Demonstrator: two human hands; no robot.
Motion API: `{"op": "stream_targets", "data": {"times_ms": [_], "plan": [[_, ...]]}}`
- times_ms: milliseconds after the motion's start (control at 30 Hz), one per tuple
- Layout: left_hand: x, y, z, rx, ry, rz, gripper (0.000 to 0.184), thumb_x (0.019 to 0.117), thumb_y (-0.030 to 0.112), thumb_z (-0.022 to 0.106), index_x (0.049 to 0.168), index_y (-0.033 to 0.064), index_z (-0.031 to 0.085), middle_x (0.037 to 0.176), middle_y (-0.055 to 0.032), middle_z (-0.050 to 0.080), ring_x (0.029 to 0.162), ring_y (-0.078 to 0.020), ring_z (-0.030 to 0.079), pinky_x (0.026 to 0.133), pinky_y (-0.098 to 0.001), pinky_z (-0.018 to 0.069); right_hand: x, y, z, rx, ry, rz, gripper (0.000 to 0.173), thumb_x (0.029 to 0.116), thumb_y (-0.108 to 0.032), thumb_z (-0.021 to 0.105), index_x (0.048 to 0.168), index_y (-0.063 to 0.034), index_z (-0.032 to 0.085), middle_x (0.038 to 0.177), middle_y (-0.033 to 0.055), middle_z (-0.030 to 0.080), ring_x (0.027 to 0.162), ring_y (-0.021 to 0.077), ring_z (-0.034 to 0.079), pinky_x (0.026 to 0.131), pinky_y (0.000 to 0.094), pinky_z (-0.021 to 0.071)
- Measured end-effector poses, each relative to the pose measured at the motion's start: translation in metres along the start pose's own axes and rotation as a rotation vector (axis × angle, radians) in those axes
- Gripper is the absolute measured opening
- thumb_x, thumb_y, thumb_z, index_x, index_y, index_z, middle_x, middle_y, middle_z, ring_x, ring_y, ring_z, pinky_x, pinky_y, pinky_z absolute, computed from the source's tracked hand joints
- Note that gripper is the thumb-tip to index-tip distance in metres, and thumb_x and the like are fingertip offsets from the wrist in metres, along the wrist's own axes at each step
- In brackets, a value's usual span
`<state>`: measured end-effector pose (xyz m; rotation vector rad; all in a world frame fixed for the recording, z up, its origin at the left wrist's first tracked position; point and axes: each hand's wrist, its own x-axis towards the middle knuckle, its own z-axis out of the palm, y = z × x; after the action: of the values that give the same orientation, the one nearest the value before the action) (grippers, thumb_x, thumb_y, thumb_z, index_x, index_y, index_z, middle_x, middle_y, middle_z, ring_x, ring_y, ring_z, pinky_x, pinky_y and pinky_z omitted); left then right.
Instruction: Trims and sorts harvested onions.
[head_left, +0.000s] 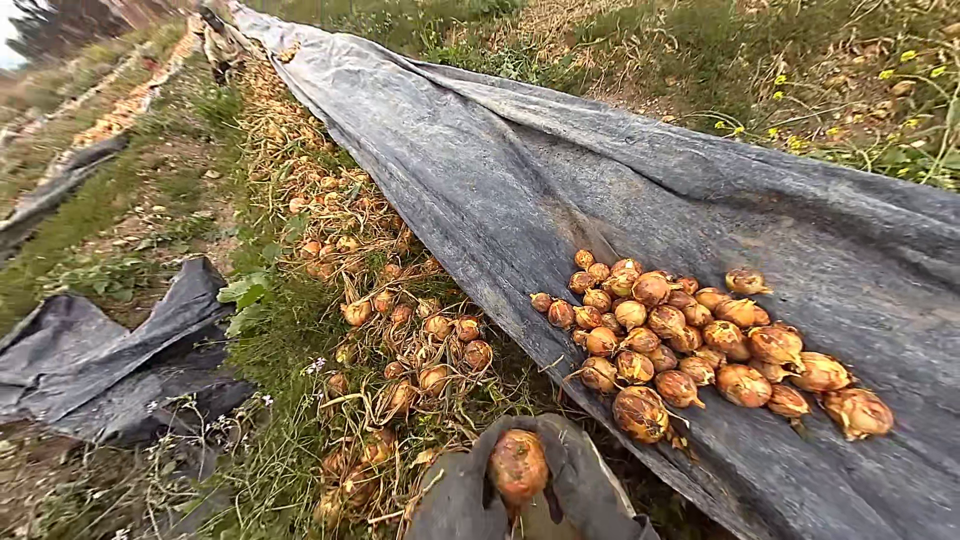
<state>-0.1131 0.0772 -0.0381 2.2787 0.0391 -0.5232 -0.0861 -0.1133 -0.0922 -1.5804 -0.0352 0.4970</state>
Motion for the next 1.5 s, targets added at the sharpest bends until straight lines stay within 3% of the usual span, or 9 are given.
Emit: {"op": "stream_targets", "data": {"times_ms": [133, 333, 500, 633, 867, 1100, 1200, 1300, 1500], "plan": [[-0.023, -0.004, 0.013, -0.265, -0.103, -0.191, 0.092, 0.0766, 0.040, 0.090, 0.153, 0.0181, 0.044, 0.136, -0.0087, 0.065, 0.120, -0.0173, 0.066, 0.104, -0.0426, 0.0555, -0.011, 0.018, 0.001, -0.255, -0.043, -0.148, 0.051, 0.1115, -0.040, 0.029, 0.148, -0.0152, 0.055, 0.144, 0.0033, 0.061, 0.131, 0.0106, 0.058, 0.114, 0.0358, 0.0447], [-0.038, -0.013, 0.027, -0.654, -0.103, -0.314, 0.065, 0.0850, 0.033, 0.084, 0.139, 0.0104, 0.058, 0.117, -0.0075, 0.073, 0.102, -0.0184, 0.072, 0.090, -0.0402, 0.0614, -0.009, 0.029, -0.003, -0.642, 0.271, -0.746, 0.053, 0.1089, -0.041, 0.037, 0.148, -0.0102, 0.055, 0.111, 0.0101, 0.075, 0.084, 0.0202, 0.075, 0.067, 0.0436, 0.0626], [-0.036, -0.008, 0.013, -0.423, 0.085, -0.207, 0.021, 0.1025, 0.029, 0.063, 0.101, 0.0105, 0.072, 0.073, 0.0008, 0.072, 0.062, -0.0101, 0.065, 0.063, -0.0305, 0.0557, -0.009, 0.021, -0.020, -0.212, 0.306, -0.264, 0.048, 0.1110, -0.036, 0.030, 0.144, -0.0134, 0.058, 0.101, 0.0044, 0.070, 0.063, 0.0126, 0.061, 0.056, 0.0329, 0.0549], [-0.027, 0.023, 0.001, 0.198, 0.097, -0.049, 0.034, 0.1036, 0.038, 0.055, 0.119, 0.0137, 0.073, 0.105, -0.0032, 0.076, 0.098, -0.0184, 0.072, 0.091, -0.0449, 0.0579, -0.018, 0.039, -0.027, -0.586, -0.118, 0.068, 0.065, 0.1028, -0.063, 0.037, 0.135, -0.0134, 0.063, 0.110, 0.0171, 0.071, 0.105, 0.0319, 0.069, 0.095, 0.0564, 0.0517], [-0.018, 0.133, 0.005, 0.603, -0.477, -0.197, 0.046, 0.1125, 0.029, 0.037, 0.143, 0.0012, 0.057, 0.140, -0.0237, 0.061, 0.132, -0.0412, 0.057, 0.111, -0.0560, 0.0408, -0.030, 0.027, -0.012, -0.022, -0.059, 0.337, 0.070, 0.1006, -0.071, 0.032, 0.120, -0.0086, 0.058, 0.075, 0.0057, 0.063, 0.052, 0.0192, 0.058, 0.050, 0.0383, 0.0527], [0.078, 0.002, -0.004, 0.687, -0.307, -0.388, 0.038, 0.1032, 0.030, 0.051, 0.130, 0.0077, 0.066, 0.129, -0.0245, 0.067, 0.121, -0.0463, 0.063, 0.098, -0.0692, 0.0481, -0.006, -0.008, -0.077, -0.395, 0.382, -0.310, 0.039, 0.1071, -0.028, 0.046, 0.124, -0.0054, 0.072, 0.110, 0.0108, 0.075, 0.097, 0.0167, 0.073, 0.092, 0.0367, 0.0574], [0.123, -0.026, -0.030, 0.575, -0.241, -0.336, 0.047, 0.1018, 0.024, 0.057, 0.148, 0.0135, 0.056, 0.148, -0.0180, 0.056, 0.139, -0.0382, 0.052, 0.115, -0.0589, 0.0396, 0.024, -0.009, -0.117, -0.382, 0.473, -0.317, 0.051, 0.1064, -0.051, 0.039, 0.146, -0.0228, 0.056, 0.104, 0.0023, 0.071, 0.083, 0.0115, 0.068, 0.077, 0.0364, 0.0596], [0.200, -0.077, -0.029, 0.592, 0.013, -0.236, 0.045, 0.1024, 0.016, 0.049, 0.147, 0.0153, 0.057, 0.143, -0.0162, 0.060, 0.136, -0.0350, 0.055, 0.113, -0.0538, 0.0449, 0.033, 0.008, -0.118, 0.032, 0.451, -0.051, 0.054, 0.1074, -0.054, 0.032, 0.126, -0.0151, 0.064, 0.070, 0.0017, 0.058, 0.050, 0.0139, 0.052, 0.045, 0.0320, 0.0492], [0.297, -0.130, 0.001, 0.861, -0.064, -0.222, 0.090, 0.0730, 0.029, 0.085, 0.154, 0.0226, 0.047, 0.143, -0.0259, 0.054, 0.118, -0.0473, 0.062, 0.090, -0.0644, 0.0552, -0.005, 0.047, -0.072, 0.422, 0.278, 0.423, 0.050, 0.1094, -0.048, 0.032, 0.129, -0.0129, 0.062, 0.069, 0.0003, 0.055, 0.049, 0.0126, 0.051, 0.044, 0.0297, 0.0470]]}}
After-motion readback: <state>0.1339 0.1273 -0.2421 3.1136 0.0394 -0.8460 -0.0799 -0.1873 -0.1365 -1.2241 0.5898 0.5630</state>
